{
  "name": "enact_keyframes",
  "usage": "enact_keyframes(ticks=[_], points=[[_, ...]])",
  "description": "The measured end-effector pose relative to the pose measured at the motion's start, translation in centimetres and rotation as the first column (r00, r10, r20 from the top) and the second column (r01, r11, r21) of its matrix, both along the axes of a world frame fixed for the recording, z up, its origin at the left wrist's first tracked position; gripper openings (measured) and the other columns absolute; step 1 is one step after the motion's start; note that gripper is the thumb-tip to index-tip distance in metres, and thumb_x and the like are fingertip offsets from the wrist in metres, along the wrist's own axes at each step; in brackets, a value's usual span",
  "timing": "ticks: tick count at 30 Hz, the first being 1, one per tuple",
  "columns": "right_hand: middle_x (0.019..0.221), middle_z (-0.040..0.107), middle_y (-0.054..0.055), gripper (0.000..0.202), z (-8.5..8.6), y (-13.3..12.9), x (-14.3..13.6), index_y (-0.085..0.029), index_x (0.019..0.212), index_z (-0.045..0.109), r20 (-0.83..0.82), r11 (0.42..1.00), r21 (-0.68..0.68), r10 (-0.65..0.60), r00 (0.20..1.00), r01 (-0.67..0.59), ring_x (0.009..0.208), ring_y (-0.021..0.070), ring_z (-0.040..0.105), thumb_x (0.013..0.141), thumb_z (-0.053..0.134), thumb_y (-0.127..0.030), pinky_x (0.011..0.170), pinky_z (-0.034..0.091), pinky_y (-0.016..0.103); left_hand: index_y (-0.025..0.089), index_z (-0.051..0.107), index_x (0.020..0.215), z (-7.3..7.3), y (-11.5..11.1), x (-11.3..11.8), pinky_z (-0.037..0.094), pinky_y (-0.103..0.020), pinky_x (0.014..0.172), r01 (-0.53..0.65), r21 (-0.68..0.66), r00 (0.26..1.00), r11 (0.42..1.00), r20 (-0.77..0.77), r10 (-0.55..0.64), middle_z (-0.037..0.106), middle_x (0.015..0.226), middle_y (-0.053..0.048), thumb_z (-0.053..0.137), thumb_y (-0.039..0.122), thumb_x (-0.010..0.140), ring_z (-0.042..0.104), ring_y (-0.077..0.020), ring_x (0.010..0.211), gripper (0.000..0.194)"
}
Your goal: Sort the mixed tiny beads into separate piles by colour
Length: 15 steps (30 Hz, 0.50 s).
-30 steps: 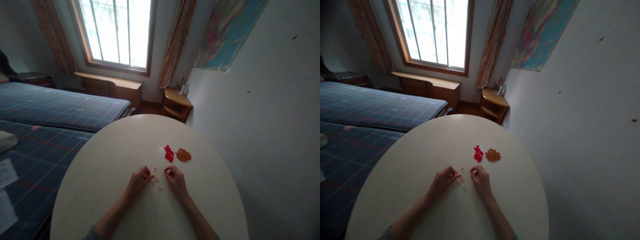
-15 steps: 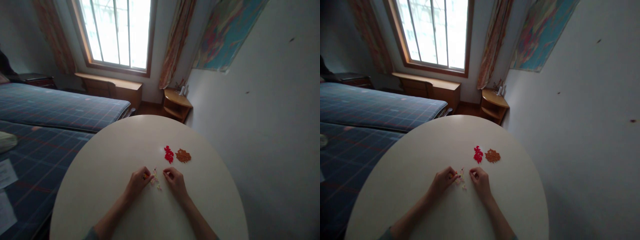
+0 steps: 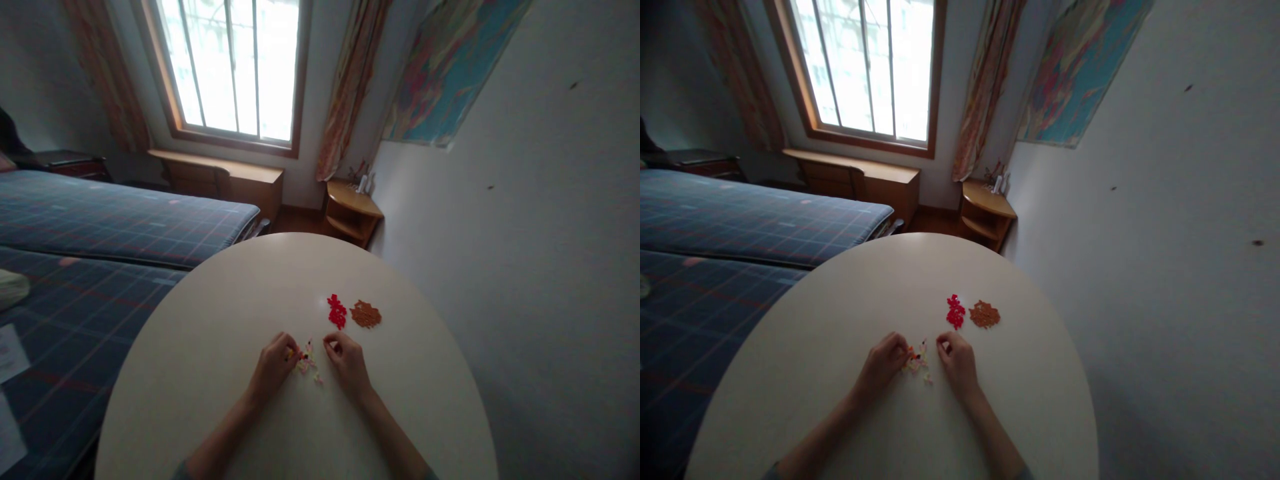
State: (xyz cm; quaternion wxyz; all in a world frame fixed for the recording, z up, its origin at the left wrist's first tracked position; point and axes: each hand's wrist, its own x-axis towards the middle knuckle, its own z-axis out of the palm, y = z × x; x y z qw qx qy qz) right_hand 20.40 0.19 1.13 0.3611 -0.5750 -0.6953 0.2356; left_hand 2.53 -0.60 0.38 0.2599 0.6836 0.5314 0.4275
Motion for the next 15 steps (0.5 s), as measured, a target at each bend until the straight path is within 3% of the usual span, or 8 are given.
enact_keyframes(ticks=[9, 15], points=[[0.064, 0.056, -0.001, 0.006, -0.24, -0.15, -0.84, -0.019, 0.068, 0.054, -0.062, 0.999, 0.02, -0.025, 0.998, 0.027, 0.051, 0.011, 0.048, 0.071, 0.048, -0.019, 0.051, 0.039, 0.022, 0.018, 0.054, 0.063, 0.16, -0.23, 0.03, 0.041, -0.017, 0.05, -0.011, -0.154, 0.999, 0.988, 0.049, 0.019, 0.06, 0.057, 0.003, 0.059, 0.025, 0.067, 0.055, -0.0097, 0.052, 0.01], [0.062, 0.059, 0.0, 0.01, -0.02, -0.27, -0.81, -0.019, 0.07, 0.056, -0.071, 1.0, -0.026, -0.019, 0.997, 0.017, 0.05, 0.0119, 0.05, 0.075, 0.048, -0.024, 0.05, 0.039, 0.022, 0.017, 0.054, 0.063, 0.18, -0.14, -0.02, 0.04, -0.017, 0.05, -0.021, -0.146, 0.997, 0.989, 0.07, 0.031, 0.058, 0.055, 0.004, 0.058, 0.027, 0.07, 0.052, -0.0087, 0.05, 0.012]])
